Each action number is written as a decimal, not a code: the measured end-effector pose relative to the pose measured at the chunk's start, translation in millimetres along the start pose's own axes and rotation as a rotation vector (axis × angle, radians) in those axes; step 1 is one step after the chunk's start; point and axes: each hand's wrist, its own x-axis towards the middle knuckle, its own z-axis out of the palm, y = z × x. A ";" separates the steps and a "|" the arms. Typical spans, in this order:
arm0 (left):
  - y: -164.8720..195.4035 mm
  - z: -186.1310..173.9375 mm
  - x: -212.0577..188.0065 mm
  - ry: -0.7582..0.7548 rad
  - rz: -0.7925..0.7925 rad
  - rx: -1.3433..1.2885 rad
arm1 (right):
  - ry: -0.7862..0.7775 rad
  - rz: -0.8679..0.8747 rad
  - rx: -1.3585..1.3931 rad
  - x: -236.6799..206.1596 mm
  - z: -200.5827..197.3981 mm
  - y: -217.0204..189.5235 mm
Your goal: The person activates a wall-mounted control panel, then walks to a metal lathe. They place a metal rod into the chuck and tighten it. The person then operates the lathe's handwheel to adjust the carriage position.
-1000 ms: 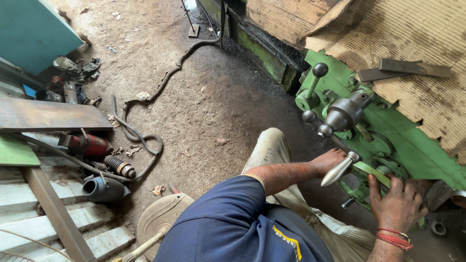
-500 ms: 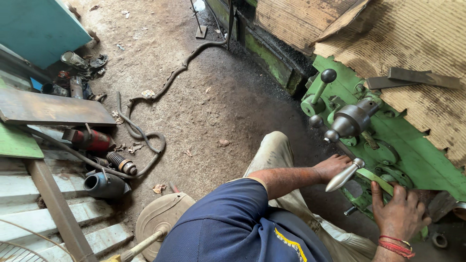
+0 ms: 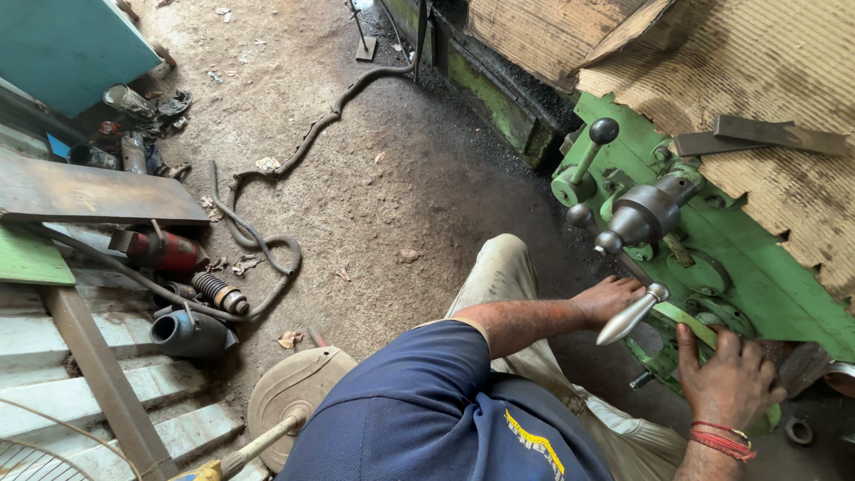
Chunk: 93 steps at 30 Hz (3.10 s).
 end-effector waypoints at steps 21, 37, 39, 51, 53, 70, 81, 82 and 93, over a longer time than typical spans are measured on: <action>54.0 -28.8 15.2 0.300 0.220 -0.245 | -0.004 -0.009 0.002 3.6 -2.9 -7.7; 35.7 -33.2 19.2 0.191 0.338 -0.221 | 0.050 0.004 0.337 -13.2 -12.6 33.9; 35.7 -34.2 19.0 0.175 0.325 -0.225 | 0.067 0.004 0.348 -18.4 -7.6 41.1; 32.2 -30.7 20.6 0.138 0.282 -0.202 | 0.081 0.002 0.353 -18.6 -3.2 38.2; 32.4 -30.3 21.4 0.140 0.269 -0.190 | 0.075 -0.002 0.347 -17.4 -4.2 37.1; 33.2 -34.5 18.9 0.158 0.262 -0.220 | 0.030 0.020 0.360 -11.1 -13.9 31.2; 30.2 -30.3 21.1 0.161 0.260 -0.192 | 0.054 -0.008 0.356 -9.7 -8.1 32.6; 29.9 -30.1 20.4 0.160 0.257 -0.199 | 0.064 -0.014 0.362 -9.8 -7.5 32.4; 19.6 -7.2 35.7 0.048 0.137 -0.195 | 0.203 -0.057 0.355 -2.5 -24.8 18.2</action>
